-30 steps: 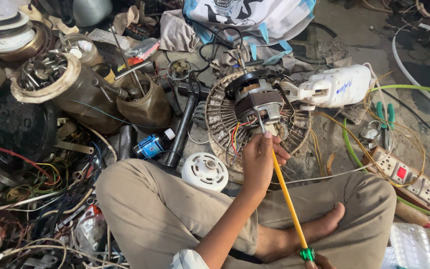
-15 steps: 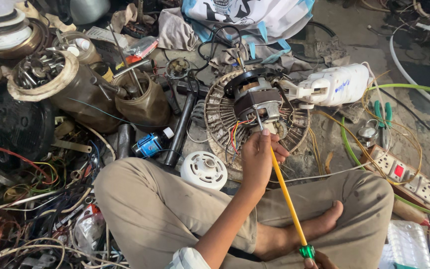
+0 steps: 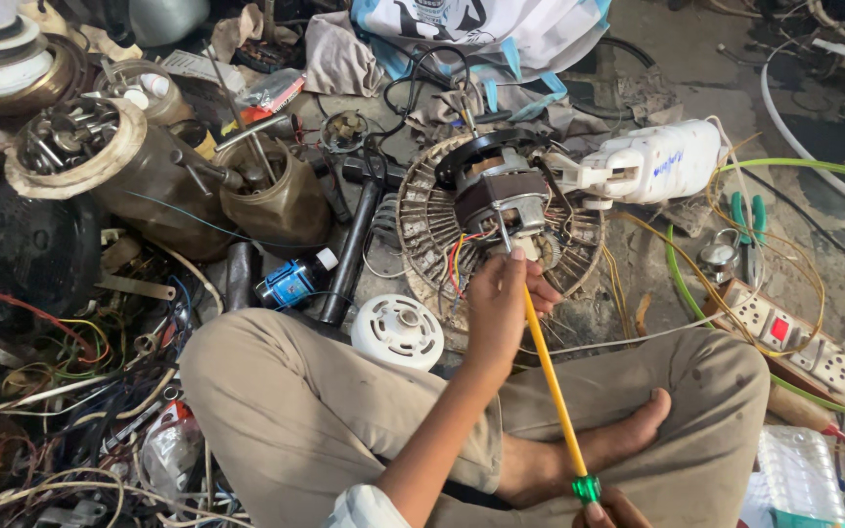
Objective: The person sits on the floor and repairs an electrical motor by stripping yellow wires and connecting them to the motor's terminals. They use a screwdriver to tighten the connections and test the setup by plugging and unplugging a power cord.
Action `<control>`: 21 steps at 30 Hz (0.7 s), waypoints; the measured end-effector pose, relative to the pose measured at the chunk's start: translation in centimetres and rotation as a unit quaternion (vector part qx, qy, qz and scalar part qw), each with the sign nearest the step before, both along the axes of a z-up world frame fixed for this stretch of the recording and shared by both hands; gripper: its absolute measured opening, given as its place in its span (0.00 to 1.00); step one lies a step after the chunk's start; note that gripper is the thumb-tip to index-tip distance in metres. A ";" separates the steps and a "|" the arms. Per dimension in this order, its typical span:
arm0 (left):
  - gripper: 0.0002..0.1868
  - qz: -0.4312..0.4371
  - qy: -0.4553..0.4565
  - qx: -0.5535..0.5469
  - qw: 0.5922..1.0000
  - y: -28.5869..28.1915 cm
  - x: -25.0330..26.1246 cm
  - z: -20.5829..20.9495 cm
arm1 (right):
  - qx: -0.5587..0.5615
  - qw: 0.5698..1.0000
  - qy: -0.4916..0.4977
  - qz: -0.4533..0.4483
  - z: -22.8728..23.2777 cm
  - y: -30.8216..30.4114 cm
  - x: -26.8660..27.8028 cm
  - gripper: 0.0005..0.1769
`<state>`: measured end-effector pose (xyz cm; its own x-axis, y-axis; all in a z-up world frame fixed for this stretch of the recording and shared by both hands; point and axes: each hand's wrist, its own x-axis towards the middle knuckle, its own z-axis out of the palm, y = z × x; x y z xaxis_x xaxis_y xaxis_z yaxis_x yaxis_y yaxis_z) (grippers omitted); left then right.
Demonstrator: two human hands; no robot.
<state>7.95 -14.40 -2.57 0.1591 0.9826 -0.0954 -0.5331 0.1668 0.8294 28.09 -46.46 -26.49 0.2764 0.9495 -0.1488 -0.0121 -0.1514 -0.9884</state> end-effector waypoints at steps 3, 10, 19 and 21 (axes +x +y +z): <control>0.22 -0.037 0.036 -0.023 0.998 0.7 -1.6 0.4 | -0.078 0.987 0.141 -0.014 4.9 0.1 -1.9 0.23; 0.23 -0.278 0.554 0.129 0.774 -1.5 -7.2 9.3 | -0.026 0.838 0.544 -0.019 20.7 2.5 -10.1 0.34; 0.16 -0.047 0.395 0.308 0.864 6.8 -14.3 14.2 | -0.073 0.694 0.708 0.107 21.9 4.4 -9.9 0.25; 0.25 0.052 0.514 0.410 0.752 12.6 -12.4 11.7 | -0.093 0.688 0.715 0.089 20.7 4.4 -9.5 0.26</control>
<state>-4.50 -1.81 9.17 0.3326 0.7807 0.5290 0.4844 -0.6227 0.6145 18.59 -42.08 -5.82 -0.3964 0.8771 -0.2712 -0.9159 -0.3983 0.0502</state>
